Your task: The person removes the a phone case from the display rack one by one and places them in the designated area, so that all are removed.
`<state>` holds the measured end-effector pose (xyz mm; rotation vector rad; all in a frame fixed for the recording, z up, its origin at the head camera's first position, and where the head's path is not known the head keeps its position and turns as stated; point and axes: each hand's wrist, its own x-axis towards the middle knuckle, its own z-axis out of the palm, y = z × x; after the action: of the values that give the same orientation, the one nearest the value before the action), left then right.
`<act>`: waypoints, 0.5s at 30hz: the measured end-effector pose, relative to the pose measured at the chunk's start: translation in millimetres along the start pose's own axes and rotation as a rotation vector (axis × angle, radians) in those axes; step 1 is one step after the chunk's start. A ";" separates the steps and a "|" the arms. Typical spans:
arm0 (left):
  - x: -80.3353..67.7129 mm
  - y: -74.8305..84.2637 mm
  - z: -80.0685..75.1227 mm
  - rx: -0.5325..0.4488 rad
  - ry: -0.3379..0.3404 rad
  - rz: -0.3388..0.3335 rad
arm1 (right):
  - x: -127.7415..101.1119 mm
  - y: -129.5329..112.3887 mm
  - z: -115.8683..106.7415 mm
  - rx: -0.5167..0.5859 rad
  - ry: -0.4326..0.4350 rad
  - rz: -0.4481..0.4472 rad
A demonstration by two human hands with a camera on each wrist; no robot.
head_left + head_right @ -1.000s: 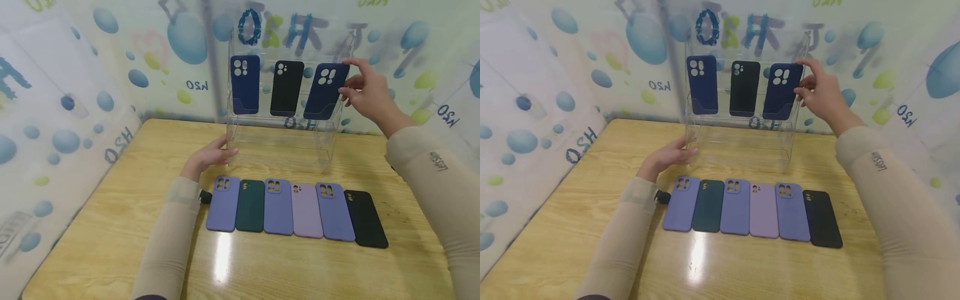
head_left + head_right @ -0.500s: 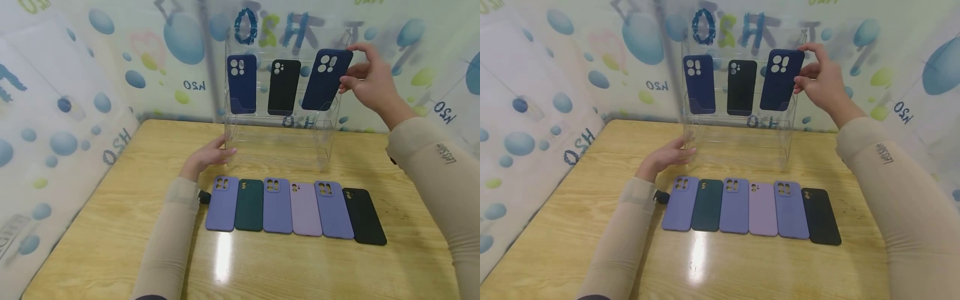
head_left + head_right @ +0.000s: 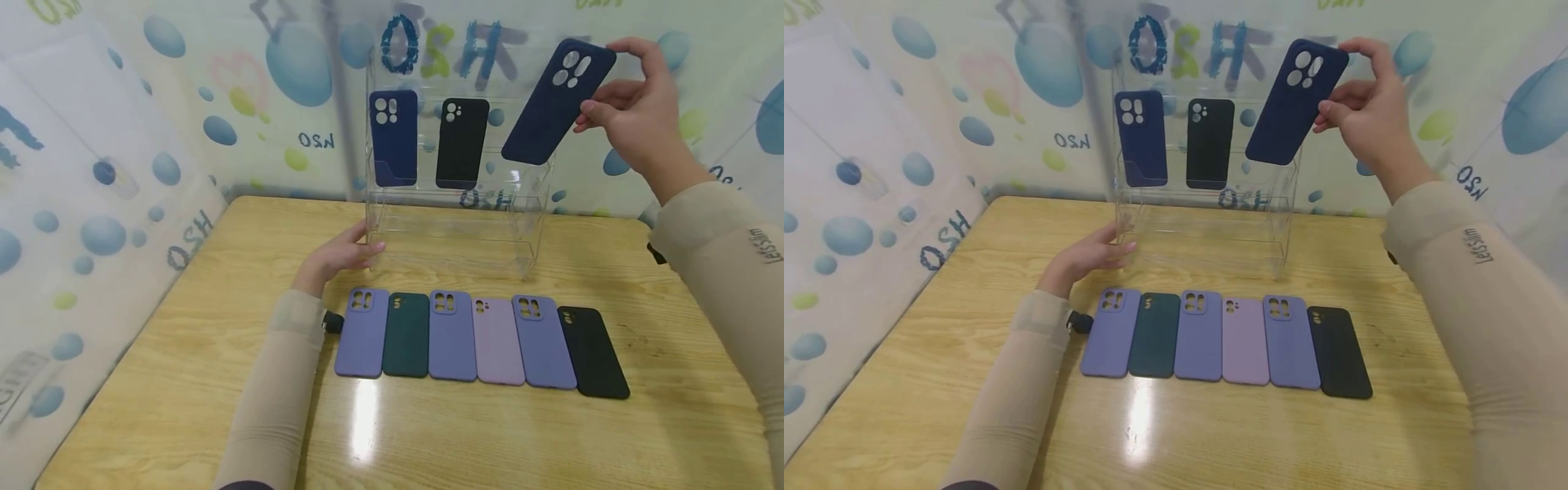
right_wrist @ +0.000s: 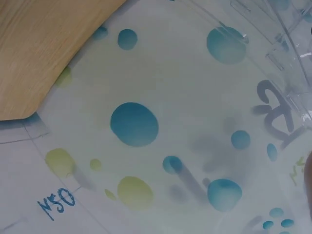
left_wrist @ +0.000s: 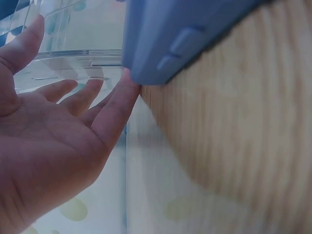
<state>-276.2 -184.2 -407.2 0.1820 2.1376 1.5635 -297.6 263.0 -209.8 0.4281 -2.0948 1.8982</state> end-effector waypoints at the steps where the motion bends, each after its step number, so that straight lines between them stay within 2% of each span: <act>1: 0.3 0.3 0.2 -0.001 -0.001 0.000 | -0.9 0.2 -2.4 0.042 0.003 0.001; 4: 0.2 1.6 1.0 -0.006 -0.003 0.001 | -5.1 2.7 -9.1 0.086 0.004 -0.002; 10: 0.4 1.9 1.9 -0.007 -0.008 0.004 | -15.6 13.7 -19.1 0.048 0.000 0.002; 15: 0.5 -0.1 1.2 -0.008 -0.002 0.003 | -23.1 21.9 -16.4 0.146 -0.029 -0.033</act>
<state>-276.0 -183.1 -407.7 0.1844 2.1302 1.5732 -285.1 282.0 -237.4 0.5215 -1.9604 2.0452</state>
